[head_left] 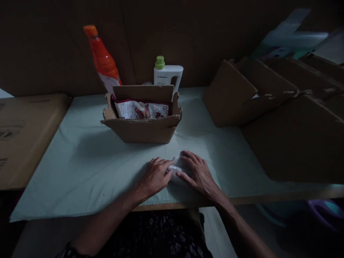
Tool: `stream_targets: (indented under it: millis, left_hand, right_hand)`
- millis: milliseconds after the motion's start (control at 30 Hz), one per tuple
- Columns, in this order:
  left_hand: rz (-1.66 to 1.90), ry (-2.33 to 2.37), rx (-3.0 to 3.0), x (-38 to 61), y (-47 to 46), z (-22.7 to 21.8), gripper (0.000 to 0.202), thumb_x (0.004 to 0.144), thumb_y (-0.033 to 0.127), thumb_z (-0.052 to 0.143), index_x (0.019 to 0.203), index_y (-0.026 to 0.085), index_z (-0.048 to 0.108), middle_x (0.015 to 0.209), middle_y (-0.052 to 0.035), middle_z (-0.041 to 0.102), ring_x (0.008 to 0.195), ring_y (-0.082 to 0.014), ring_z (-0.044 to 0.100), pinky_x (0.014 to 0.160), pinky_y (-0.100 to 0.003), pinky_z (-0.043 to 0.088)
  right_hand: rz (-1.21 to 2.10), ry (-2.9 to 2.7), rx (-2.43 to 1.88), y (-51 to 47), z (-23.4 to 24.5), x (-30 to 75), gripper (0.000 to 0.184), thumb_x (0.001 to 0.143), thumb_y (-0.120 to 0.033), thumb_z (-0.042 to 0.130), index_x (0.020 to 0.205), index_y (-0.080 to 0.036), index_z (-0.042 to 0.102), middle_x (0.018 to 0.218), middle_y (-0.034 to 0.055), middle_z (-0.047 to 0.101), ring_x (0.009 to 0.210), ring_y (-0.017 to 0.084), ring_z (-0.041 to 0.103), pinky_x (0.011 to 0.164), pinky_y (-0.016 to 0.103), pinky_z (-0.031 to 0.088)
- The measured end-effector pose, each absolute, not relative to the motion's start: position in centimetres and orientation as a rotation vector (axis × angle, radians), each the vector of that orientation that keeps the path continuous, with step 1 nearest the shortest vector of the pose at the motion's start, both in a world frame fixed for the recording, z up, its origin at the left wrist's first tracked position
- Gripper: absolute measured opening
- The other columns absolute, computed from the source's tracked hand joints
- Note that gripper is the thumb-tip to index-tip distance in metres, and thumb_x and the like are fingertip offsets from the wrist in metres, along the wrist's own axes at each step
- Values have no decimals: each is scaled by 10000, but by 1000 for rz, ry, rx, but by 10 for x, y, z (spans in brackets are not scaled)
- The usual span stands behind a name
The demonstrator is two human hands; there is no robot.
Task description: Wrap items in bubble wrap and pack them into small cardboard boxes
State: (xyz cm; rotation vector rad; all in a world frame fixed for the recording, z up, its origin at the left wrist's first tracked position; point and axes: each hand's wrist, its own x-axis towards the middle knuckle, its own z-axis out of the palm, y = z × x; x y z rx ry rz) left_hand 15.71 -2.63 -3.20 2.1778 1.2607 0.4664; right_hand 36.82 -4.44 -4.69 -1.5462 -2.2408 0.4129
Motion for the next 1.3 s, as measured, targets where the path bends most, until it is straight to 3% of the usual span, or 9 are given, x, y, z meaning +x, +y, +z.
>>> stream_targets:
  millis: [200,300,500,600,800,933,1067,1167,1300]
  left_hand:
    - [482,1136,2135,151,-24,-26,234,890,115,612,1077,203,720,1022,-42,758,1005,-226,632,933,-382,481]
    - [478,1081,2135,154,-25,-26,220,879,103,606,1027,210,730,974,-35,738,988,-226,618,932,-386,484]
    - [546,1248,1968,167,-26,-30,187,795,74,617,905,188,716,1280,-108,595,1210,-259,553,1074,-414,442]
    - [515,1214,1888,171,-25,-28,198,770,47,584,879,190,666,1048,-66,667,1067,-231,608,1007,-387,475]
    - [610,1138,1684,176,-31,-28,590,753,101,605,1328,195,511,1024,-27,654,890,-172,624,823,-295,515]
    - [627,1018,1523,175,-35,-32,779,715,84,594,1468,152,408,1015,-46,649,821,-161,601,736,-272,500]
    - [712,1024,1543,166,-39,-33,726,711,79,582,1427,159,489,859,0,617,720,-137,543,695,-257,464]
    - [762,1065,1539,156,-42,-29,686,723,95,583,1400,193,529,813,23,592,632,-111,480,618,-235,426]
    - [875,1001,1447,130,-35,-13,626,751,232,685,1361,171,559,857,-1,615,743,-132,550,739,-247,475]
  right_hand:
    - [434,-2149,-1695,-38,-44,376,354,965,-339,514,1254,-173,633,1133,128,728,1074,294,628,904,433,464]
    - [488,-2260,-1783,-29,-38,376,224,911,-273,600,1084,-210,727,980,90,756,944,281,626,819,392,428]
    - [711,-2296,-1587,-19,-31,368,166,926,-224,587,870,-224,743,866,45,759,857,220,633,804,354,406]
    - [764,-2189,-1474,-23,-35,371,164,917,-229,577,844,-223,724,841,43,750,840,212,650,829,355,447]
    - [972,-1925,-1297,-35,-29,379,218,948,-338,546,832,-217,685,1126,101,713,1061,233,672,907,358,537]
    - [1199,-1841,-1299,-38,-18,380,274,981,-442,517,1020,-221,674,1135,121,727,1024,246,707,865,373,578]
    - [1294,-1884,-1297,-37,-13,378,611,900,-575,611,1393,-222,543,1149,146,736,1022,289,726,814,389,606]
    - [1225,-2081,-1345,-37,-8,366,459,873,-581,640,1155,-225,709,927,84,778,832,267,748,718,344,608]
    - [976,-2177,-1384,-31,28,360,379,942,-554,537,872,-253,755,758,47,763,619,216,705,549,292,565]
